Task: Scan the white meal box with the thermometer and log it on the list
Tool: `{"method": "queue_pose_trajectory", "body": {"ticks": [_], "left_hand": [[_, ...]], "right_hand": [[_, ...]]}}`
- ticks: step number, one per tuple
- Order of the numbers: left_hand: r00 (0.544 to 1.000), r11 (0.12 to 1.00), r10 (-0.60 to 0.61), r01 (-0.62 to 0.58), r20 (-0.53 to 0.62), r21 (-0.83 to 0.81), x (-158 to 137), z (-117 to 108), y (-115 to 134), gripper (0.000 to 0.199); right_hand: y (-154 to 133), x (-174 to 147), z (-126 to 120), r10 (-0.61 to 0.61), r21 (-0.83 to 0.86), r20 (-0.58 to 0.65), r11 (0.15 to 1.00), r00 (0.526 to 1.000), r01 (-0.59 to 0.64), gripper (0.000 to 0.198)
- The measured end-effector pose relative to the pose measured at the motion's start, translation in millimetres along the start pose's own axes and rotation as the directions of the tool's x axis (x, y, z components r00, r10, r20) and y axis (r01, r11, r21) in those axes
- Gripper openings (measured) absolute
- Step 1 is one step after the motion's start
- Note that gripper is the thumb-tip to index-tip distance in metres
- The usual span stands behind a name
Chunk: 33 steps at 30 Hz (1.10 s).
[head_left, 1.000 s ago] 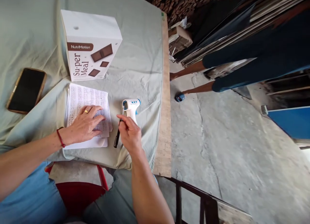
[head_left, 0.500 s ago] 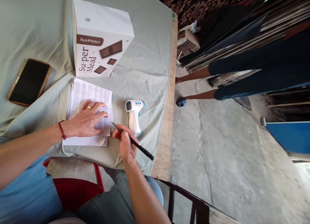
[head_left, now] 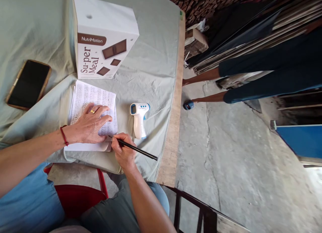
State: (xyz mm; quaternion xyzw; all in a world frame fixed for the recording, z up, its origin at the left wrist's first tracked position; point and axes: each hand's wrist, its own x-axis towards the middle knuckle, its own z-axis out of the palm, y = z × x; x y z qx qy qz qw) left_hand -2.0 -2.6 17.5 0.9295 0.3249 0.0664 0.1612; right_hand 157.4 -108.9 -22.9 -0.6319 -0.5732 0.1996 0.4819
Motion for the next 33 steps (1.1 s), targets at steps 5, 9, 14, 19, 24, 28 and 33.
{"method": "queue_pose_trajectory", "body": {"ticks": [5,9,14,19,24,28,33], "left_hand": [[1.0,1.0,-0.002,0.002,0.006,-0.009,0.2,-0.8,0.9,0.047],[1.0,1.0,0.002,-0.002,-0.007,-0.018,-0.2,0.2,0.0,0.047],[1.0,0.999,0.006,-0.007,-0.018,-0.032,-0.4,0.4,-0.5,0.046],[1.0,0.999,0.006,-0.006,-0.01,-0.032,-0.2,0.6,-0.8,0.047],[0.999,0.998,0.018,-0.02,-0.036,-0.054,-0.4,1.7,-2.3,0.046],[0.999,0.997,0.021,-0.024,-0.047,-0.068,-0.4,1.8,-2.3,0.044],[0.999,0.997,0.014,-0.016,-0.033,-0.07,0.1,0.1,-1.3,0.045]], "right_hand": [[3.5,-1.7,0.5,-0.003,0.001,0.038,1.0,0.999,0.002,0.005],[4.7,-2.4,0.3,0.006,0.01,0.053,1.0,0.999,-0.007,0.004],[4.9,-2.7,-0.5,0.016,0.0,0.071,1.0,0.997,-0.016,0.004],[4.2,-2.4,-0.2,0.037,-0.002,0.073,0.999,0.997,-0.037,0.004],[2.3,-0.8,-0.2,0.006,0.001,0.022,1.0,1.0,-0.006,0.006],[1.2,-0.7,-0.8,-0.004,-0.003,0.028,1.0,1.0,0.004,0.007],[0.0,0.0,-1.4,-0.007,-0.004,0.043,1.0,0.999,0.007,0.008]]}}
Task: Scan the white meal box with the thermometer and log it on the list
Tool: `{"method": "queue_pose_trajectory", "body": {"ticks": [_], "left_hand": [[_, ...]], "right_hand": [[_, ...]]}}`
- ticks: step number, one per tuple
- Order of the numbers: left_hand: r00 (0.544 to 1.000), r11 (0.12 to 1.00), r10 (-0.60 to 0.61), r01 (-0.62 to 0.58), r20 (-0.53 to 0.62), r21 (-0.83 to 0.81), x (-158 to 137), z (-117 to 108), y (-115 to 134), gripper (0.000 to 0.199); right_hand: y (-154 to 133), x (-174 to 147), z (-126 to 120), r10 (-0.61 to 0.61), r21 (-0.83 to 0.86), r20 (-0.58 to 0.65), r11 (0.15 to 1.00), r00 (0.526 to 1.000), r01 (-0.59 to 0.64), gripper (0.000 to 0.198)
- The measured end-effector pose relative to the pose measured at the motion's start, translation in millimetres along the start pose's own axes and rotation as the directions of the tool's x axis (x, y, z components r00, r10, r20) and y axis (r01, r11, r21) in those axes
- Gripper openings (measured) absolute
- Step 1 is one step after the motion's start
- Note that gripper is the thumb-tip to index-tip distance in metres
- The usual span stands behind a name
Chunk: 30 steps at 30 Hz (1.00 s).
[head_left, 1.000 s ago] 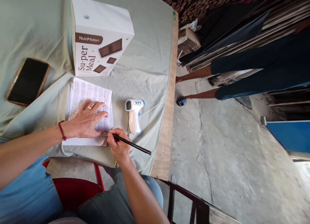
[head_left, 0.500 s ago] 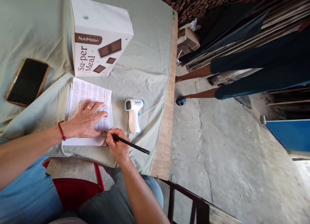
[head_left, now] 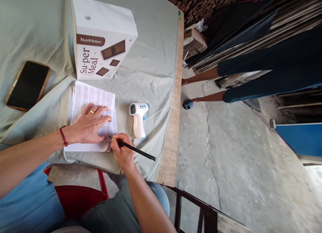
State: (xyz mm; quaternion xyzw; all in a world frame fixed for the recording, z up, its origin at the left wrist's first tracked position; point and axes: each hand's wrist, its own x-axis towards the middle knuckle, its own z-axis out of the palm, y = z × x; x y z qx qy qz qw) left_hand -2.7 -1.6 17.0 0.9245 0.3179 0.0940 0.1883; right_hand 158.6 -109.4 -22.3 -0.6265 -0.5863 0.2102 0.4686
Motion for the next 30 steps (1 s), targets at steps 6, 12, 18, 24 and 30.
{"method": "queue_pose_trajectory", "body": {"ticks": [6,12,18,24,30], "left_hand": [[1.0,1.0,-0.002,0.002,0.012,0.026,-0.2,0.0,-0.1,0.046],[1.0,1.0,0.009,-0.009,-0.007,0.026,-1.0,1.1,-0.9,0.045],[0.999,1.0,0.024,-0.024,-0.022,0.02,-1.6,3.4,-3.2,0.044],[1.0,0.999,0.021,-0.021,-0.02,0.045,-1.7,3.4,-2.6,0.044],[0.999,0.999,0.022,-0.021,-0.027,0.029,-1.9,2.8,-2.5,0.043]], "right_hand": [[0.8,0.2,1.1,0.005,-0.018,-0.004,1.0,1.0,-0.005,0.007],[0.1,0.2,0.2,-0.017,-0.012,-0.028,1.0,0.999,0.016,0.008],[0.1,-0.3,1.1,0.007,-0.005,-0.065,1.0,0.998,-0.007,0.007],[0.4,0.4,1.8,0.008,-0.007,-0.088,1.0,0.996,-0.008,0.006],[1.2,0.5,1.1,0.003,-0.029,-0.052,1.0,0.999,-0.004,0.007]]}}
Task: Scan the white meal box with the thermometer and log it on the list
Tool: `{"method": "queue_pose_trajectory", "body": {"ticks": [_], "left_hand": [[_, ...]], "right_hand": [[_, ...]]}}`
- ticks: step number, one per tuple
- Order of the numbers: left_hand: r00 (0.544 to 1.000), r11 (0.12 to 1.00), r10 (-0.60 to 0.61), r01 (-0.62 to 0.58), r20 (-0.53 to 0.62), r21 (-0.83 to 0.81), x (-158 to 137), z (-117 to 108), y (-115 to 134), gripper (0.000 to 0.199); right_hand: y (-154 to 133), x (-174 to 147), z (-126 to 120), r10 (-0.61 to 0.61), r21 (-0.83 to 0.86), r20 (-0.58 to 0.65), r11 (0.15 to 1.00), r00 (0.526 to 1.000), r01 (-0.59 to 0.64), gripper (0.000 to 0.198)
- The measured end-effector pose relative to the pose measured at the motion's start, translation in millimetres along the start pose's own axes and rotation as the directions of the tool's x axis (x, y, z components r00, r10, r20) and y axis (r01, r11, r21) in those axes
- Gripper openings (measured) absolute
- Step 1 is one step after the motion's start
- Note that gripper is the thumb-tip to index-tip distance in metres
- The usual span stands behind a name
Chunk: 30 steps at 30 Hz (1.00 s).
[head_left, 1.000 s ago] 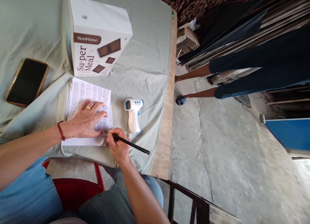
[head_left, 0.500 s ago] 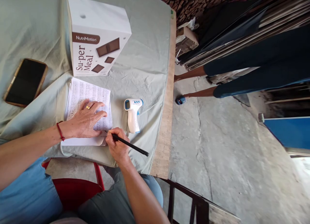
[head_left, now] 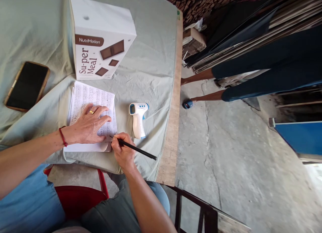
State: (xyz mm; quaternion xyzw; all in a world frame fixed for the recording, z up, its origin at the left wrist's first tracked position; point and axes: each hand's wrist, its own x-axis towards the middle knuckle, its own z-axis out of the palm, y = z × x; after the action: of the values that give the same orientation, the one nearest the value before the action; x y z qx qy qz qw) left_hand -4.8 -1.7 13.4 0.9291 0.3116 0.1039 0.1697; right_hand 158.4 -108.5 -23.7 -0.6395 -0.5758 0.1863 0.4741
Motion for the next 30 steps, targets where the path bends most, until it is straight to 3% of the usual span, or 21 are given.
{"method": "queue_pose_trajectory", "body": {"ticks": [10,19,30], "left_hand": [[1.0,1.0,-0.001,0.0,0.013,0.016,0.5,0.3,-0.5,0.044],[1.0,1.0,-0.001,0.001,0.013,-0.01,0.4,-0.2,-0.4,0.045],[1.0,0.998,-0.012,0.013,0.022,-0.058,0.6,0.2,-0.3,0.043]], "right_hand": [[-0.6,0.6,-0.7,0.01,-0.002,0.024,1.0,1.0,-0.01,0.007],[0.0,-0.4,0.0,0.013,0.004,-0.049,1.0,0.999,-0.013,0.007],[-1.3,-0.2,-2.8,-0.087,-0.065,-0.096,0.995,0.992,0.081,0.01]]}}
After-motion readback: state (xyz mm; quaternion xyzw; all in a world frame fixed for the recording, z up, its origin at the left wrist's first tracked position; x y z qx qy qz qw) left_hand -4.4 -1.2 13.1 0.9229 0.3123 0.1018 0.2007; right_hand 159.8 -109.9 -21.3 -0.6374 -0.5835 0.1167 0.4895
